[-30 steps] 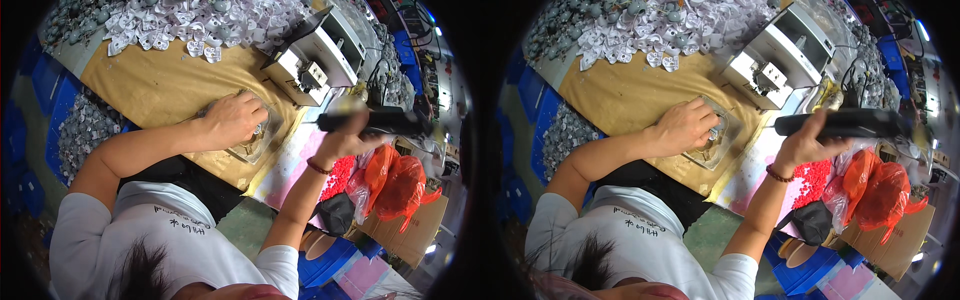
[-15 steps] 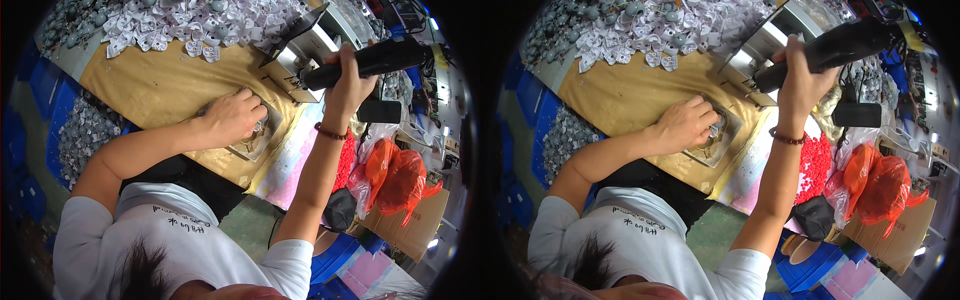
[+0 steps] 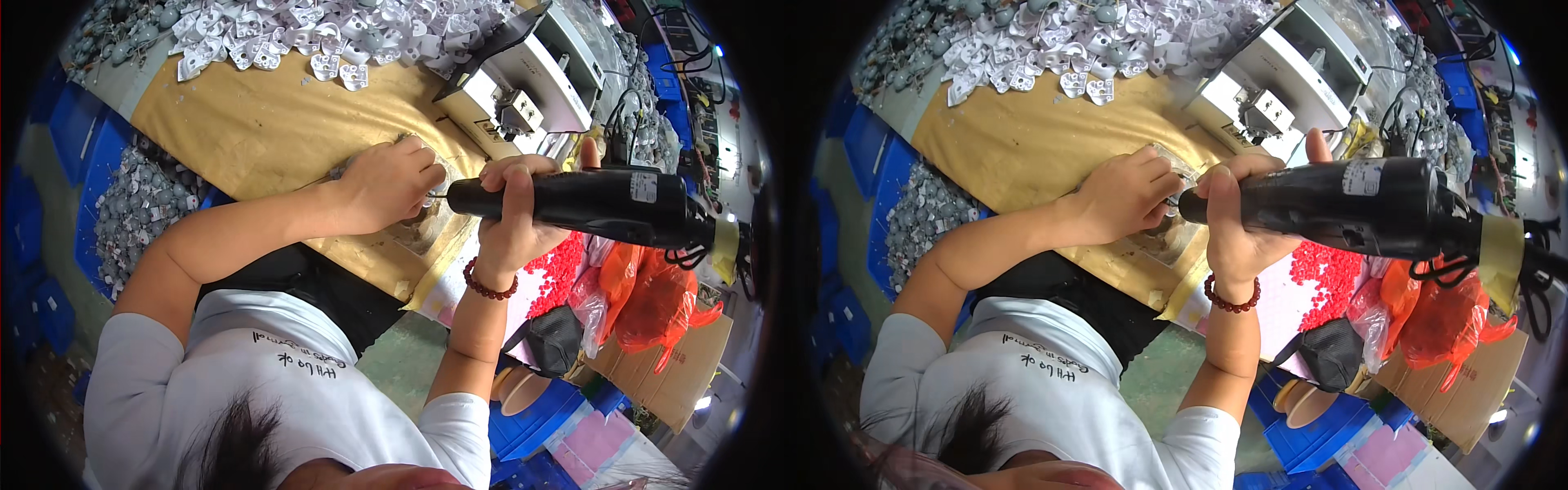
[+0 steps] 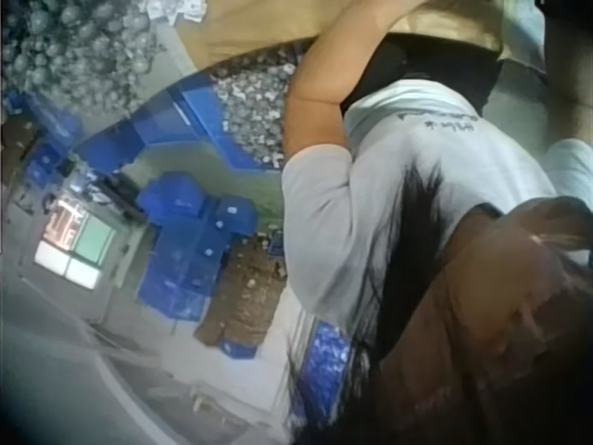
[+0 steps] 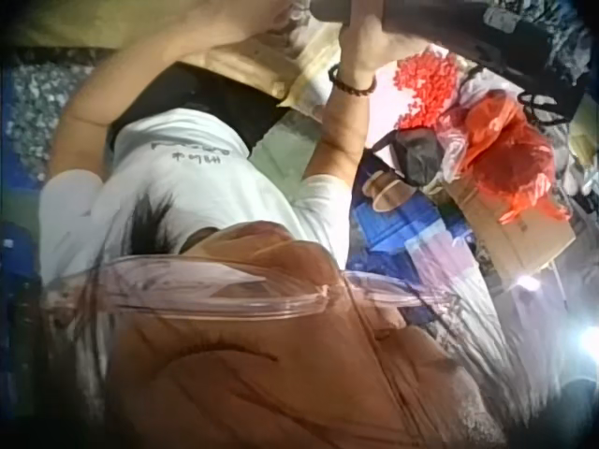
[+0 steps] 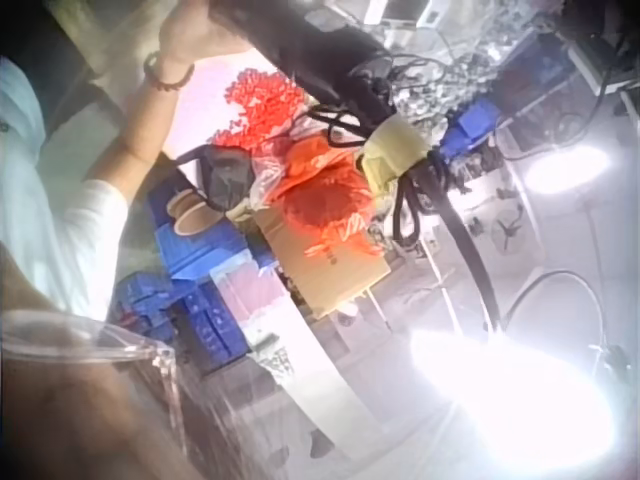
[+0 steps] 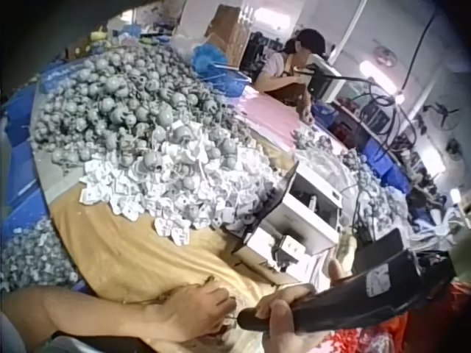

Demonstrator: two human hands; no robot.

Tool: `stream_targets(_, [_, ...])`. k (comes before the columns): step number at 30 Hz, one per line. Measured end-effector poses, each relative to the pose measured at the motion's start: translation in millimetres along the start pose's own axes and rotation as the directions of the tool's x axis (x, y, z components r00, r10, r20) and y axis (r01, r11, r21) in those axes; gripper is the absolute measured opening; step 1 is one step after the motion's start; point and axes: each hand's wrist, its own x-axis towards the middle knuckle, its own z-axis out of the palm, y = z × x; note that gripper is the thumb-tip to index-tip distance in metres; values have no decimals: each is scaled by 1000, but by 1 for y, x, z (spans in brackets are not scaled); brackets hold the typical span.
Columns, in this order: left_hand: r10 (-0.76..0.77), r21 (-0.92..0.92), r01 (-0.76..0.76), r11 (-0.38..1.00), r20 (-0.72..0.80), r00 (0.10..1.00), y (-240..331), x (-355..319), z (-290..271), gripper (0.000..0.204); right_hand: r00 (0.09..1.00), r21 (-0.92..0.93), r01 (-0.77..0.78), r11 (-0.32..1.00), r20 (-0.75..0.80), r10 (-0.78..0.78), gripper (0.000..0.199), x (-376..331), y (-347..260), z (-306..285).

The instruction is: Assembling small plastic components at a factory workbench using a handheld electric tool.

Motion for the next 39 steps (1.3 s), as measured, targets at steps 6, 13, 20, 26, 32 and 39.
stream_targets(6, [8, 3, -8, 1000, -29, 1000, -1, -1, 2, 28, 999, -12, 39, 999, 9, -39, 87, -5, 0, 2])
stream_targets(13, [42, -27, -44, 999, -77, 996, -2, -1, 3, 28, 996, 27, 87, 996, 17, -88, 90, -7, 0, 5])
stream_targets(20, [37, -36, -39, 999, -67, 997, -1, 0, 1, 30, 998, 35, 61, 998, 18, -61, 85, -13, 1, 7])
stream_targets(26, [28, -78, -30, 997, -32, 999, -3, 1, -4, 32, 984, -21, 155, 988, 96, -152, 83, -24, 16, 1])
stream_targets(32, [13, -86, -14, 996, -9, 1000, -1, 1, -5, 33, 982, -20, 170, 985, 87, -168, 84, -30, 22, 1])
stream_targets(39, [6, -101, -5, 995, 2, 1000, -1, 2, -7, 33, 980, -7, 158, 987, 124, -156, 83, -28, 22, -2])
